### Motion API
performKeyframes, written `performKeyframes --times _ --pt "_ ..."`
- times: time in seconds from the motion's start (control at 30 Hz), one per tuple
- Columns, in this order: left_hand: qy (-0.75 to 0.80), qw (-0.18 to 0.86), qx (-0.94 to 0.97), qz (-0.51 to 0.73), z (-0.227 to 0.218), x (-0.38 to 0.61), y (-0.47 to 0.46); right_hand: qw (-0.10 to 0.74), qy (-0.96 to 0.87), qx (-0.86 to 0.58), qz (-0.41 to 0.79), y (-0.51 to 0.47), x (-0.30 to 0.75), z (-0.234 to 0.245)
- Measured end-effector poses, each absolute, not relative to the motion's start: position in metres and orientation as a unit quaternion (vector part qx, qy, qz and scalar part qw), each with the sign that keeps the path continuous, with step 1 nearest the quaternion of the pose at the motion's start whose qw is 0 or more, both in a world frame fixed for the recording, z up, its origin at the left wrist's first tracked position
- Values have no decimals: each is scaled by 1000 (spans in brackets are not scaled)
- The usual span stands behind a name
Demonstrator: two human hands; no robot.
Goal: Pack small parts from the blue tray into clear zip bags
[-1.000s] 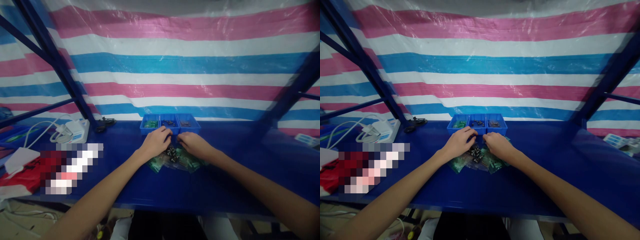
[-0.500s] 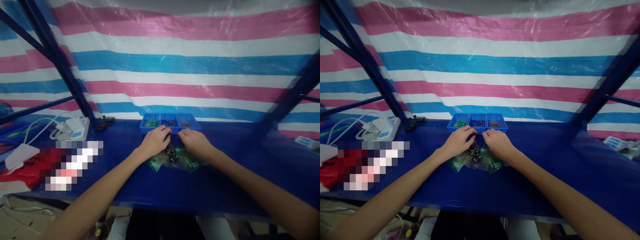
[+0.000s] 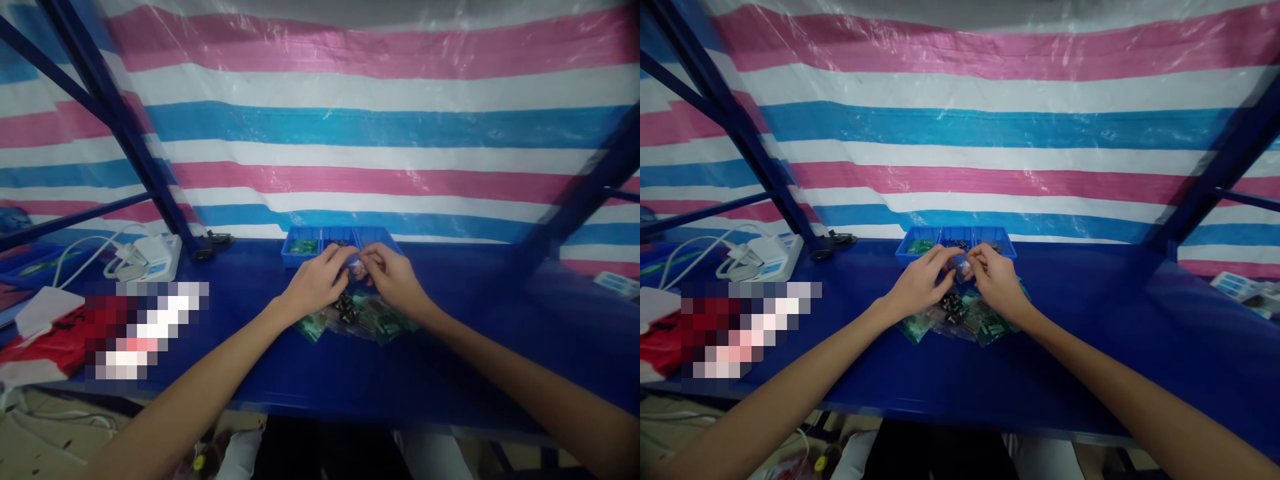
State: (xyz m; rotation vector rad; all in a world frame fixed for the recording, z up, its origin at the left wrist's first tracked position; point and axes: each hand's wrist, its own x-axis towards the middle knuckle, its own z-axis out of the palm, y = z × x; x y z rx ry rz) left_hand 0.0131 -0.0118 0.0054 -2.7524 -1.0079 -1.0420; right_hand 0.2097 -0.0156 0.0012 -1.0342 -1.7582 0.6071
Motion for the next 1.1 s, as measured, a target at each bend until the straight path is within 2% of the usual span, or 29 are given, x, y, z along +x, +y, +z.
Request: performKeyframes --times 0.27,0.47,0.83,1.1 --pt "-318 17 -890 -327 7 11 -10 544 -634 -386 392 -8 209 0" --pt "-312 27 -891 -329 2 10 -7 531 -613 -373 450 -10 204 -5" --pt "-371 72 -858 -347 2 10 -4 470 -705 -402 347 -10 207 -9" --pt "-362 8 -865 -347 0 11 -7 462 -709 -435 308 -11 207 -8"
